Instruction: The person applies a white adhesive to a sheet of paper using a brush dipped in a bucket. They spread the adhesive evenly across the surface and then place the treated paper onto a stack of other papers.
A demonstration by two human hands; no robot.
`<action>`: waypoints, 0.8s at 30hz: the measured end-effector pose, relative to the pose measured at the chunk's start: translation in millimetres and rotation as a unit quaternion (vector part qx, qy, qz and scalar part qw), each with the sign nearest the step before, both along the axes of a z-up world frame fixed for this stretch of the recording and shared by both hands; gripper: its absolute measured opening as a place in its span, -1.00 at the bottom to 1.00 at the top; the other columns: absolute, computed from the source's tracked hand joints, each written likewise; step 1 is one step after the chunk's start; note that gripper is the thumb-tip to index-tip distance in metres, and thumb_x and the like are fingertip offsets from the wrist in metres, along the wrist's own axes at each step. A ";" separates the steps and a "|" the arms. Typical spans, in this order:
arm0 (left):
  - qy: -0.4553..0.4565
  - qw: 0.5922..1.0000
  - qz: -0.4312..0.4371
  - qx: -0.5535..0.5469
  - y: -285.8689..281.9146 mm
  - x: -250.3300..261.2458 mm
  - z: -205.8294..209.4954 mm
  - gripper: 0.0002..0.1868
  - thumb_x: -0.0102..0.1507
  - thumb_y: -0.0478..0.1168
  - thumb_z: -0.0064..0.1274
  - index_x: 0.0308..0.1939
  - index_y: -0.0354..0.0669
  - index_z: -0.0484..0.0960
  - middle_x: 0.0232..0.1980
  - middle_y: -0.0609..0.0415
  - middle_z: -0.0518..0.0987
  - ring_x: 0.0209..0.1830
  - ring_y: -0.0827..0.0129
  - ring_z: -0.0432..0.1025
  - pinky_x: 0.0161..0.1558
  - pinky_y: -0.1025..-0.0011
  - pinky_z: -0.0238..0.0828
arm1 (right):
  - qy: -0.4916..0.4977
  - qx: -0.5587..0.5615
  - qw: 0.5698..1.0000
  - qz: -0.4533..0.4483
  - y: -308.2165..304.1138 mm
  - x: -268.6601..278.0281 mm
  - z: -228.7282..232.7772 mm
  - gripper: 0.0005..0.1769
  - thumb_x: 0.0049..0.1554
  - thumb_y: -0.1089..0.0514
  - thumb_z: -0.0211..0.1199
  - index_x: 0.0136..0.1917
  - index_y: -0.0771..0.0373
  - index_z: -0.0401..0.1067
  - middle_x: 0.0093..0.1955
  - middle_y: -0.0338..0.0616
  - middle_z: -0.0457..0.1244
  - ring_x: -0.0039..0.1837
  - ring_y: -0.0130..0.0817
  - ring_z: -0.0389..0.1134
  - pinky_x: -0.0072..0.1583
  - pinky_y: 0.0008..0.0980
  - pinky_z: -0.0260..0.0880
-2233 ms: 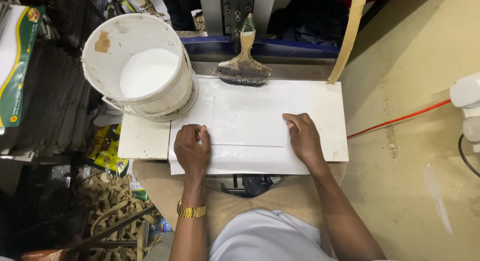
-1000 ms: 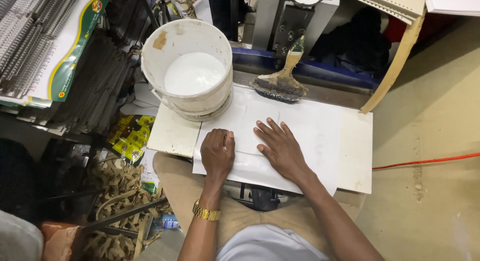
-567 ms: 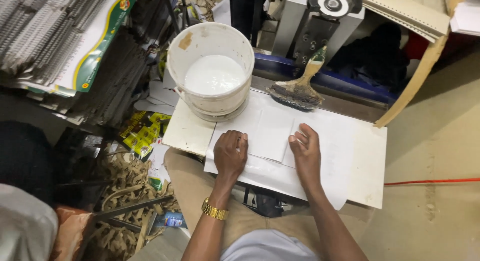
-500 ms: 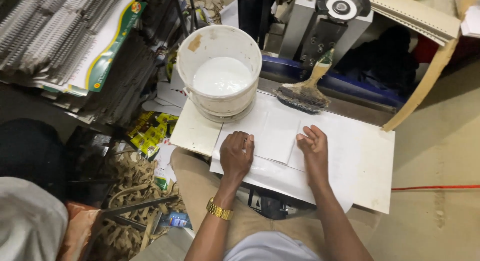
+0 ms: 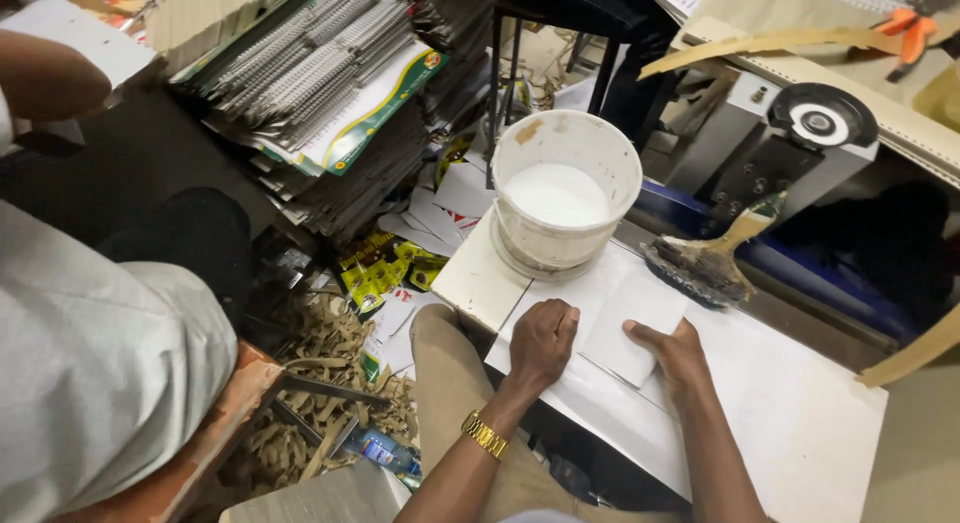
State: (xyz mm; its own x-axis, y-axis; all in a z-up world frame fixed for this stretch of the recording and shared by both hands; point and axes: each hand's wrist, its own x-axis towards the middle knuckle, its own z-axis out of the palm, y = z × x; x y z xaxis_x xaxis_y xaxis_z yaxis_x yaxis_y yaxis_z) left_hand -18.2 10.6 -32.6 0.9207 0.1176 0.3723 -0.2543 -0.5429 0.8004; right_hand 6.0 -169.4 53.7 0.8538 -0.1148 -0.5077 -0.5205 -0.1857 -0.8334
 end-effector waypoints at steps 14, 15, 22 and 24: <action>-0.025 1.000 0.005 -0.006 -4.1 -2.4 -2.3 -0.47 0.48 0.05 -0.39 -0.53 -0.13 0.24 -0.57 0.08 0.26 -0.56 0.28 0.17 -0.49 0.22 -0.06 | 0.056 0.318 0.942 -0.090 33.0 -38.3 71.6 -0.46 0.19 0.18 -0.10 0.42 0.39 0.15 0.44 0.02 0.15 0.50 -0.15 0.14 0.52 -0.18 0.06; -0.023 1.000 0.009 -0.007 -3.3 -4.7 -2.4 -0.47 0.48 0.05 -0.39 -0.53 -0.13 0.24 -0.57 0.08 0.26 -0.56 0.28 0.17 -0.49 0.22 -0.06 | 0.060 0.316 0.943 -0.087 39.7 -40.7 72.7 -0.46 0.19 0.18 -0.10 0.42 0.39 0.15 0.44 0.02 0.15 0.50 -0.15 0.14 0.52 -0.18 0.06; -0.018 0.916 0.146 0.372 -8.7 2.4 -12.8 -0.82 0.37 -0.34 -0.07 -0.20 -0.06 0.23 -0.33 0.16 0.33 -0.33 0.50 0.22 -0.27 0.49 0.08 | 0.201 0.339 0.919 0.020 142.8 -25.5 92.3 -0.39 0.08 0.27 0.00 0.41 0.42 0.23 0.34 0.17 0.24 0.35 0.03 0.24 0.41 0.02 0.21; 0.018 0.839 0.209 0.501 -13.2 6.6 -16.6 -0.88 0.40 -0.38 -0.15 -0.06 -0.07 0.29 -0.21 0.21 0.37 -0.21 0.58 0.27 -0.15 0.57 0.17 | 0.205 0.336 0.917 0.057 175.5 -2.7 71.8 -0.38 0.05 0.28 0.09 0.38 0.50 0.28 0.27 0.24 0.29 0.26 0.04 0.30 0.35 0.03 0.30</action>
